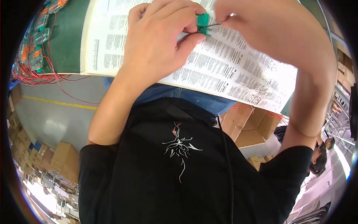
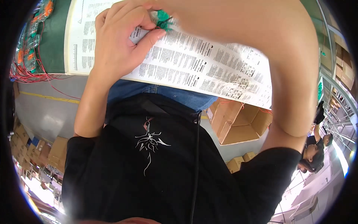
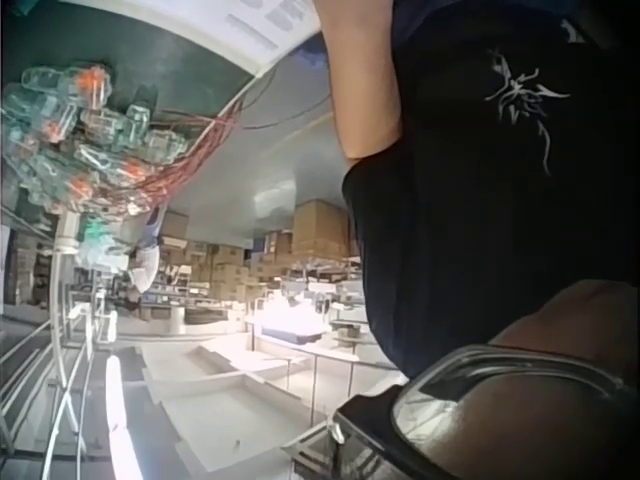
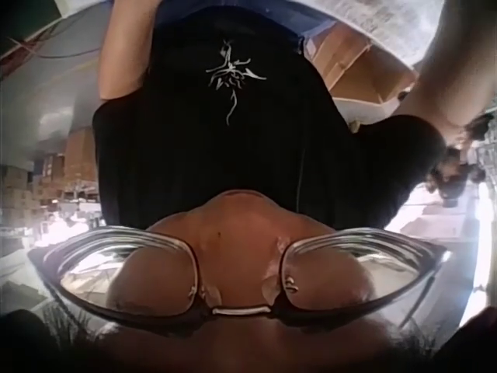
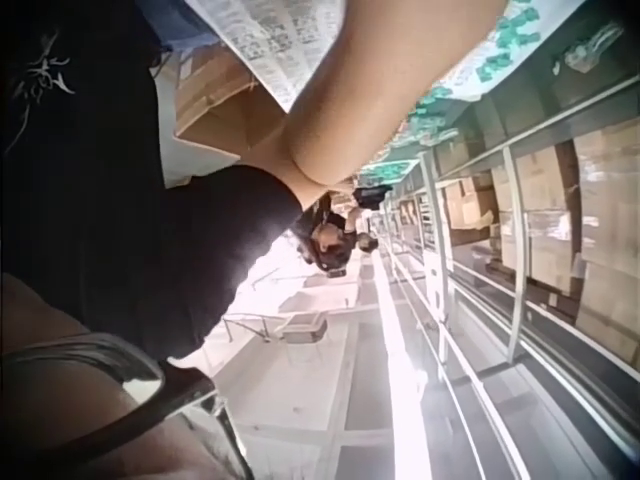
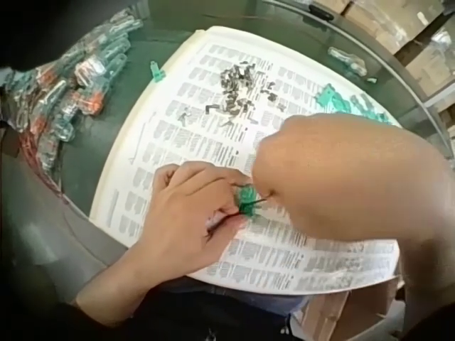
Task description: Assembling small metal pins into green plastic connector components at a factory workbench.
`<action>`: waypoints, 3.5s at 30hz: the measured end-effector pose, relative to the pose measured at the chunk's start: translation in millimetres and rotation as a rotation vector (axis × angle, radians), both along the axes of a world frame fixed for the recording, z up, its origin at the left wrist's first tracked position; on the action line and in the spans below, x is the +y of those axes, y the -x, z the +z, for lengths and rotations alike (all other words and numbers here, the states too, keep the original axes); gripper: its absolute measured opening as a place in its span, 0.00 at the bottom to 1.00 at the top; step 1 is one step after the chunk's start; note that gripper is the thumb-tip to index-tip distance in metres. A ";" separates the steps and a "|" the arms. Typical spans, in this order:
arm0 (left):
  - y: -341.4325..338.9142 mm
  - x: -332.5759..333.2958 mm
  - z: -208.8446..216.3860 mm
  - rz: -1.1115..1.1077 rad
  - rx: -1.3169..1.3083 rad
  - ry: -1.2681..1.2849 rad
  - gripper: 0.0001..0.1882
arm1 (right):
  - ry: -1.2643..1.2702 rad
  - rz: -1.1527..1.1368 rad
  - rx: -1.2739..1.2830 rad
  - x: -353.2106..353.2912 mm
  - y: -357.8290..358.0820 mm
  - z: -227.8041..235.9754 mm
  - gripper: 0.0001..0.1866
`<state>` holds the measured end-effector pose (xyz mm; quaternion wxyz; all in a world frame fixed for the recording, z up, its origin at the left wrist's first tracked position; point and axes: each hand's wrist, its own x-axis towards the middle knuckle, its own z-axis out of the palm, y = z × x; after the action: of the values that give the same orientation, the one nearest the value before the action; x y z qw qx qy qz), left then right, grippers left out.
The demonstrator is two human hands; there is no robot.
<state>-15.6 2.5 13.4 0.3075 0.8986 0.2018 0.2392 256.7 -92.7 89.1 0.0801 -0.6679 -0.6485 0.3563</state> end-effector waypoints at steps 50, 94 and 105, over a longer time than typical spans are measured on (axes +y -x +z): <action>2.2 29.3 11.8 -0.071 0.376 0.634 0.04 | -0.727 -0.316 -0.013 -41.7 124.1 -88.8 0.14; -25.5 61.2 25.7 -0.247 0.673 0.725 0.12 | -0.630 -0.499 0.110 -35.9 133.4 -74.6 0.08; -25.0 59.3 30.9 -0.264 0.632 0.715 0.11 | -0.232 -0.568 0.181 -15.5 115.5 -57.5 0.07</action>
<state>9.4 61.8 44.3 0.5480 0.7833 0.2391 -0.1701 141.2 -108.3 31.7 0.3094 -0.7742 -0.4627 0.3013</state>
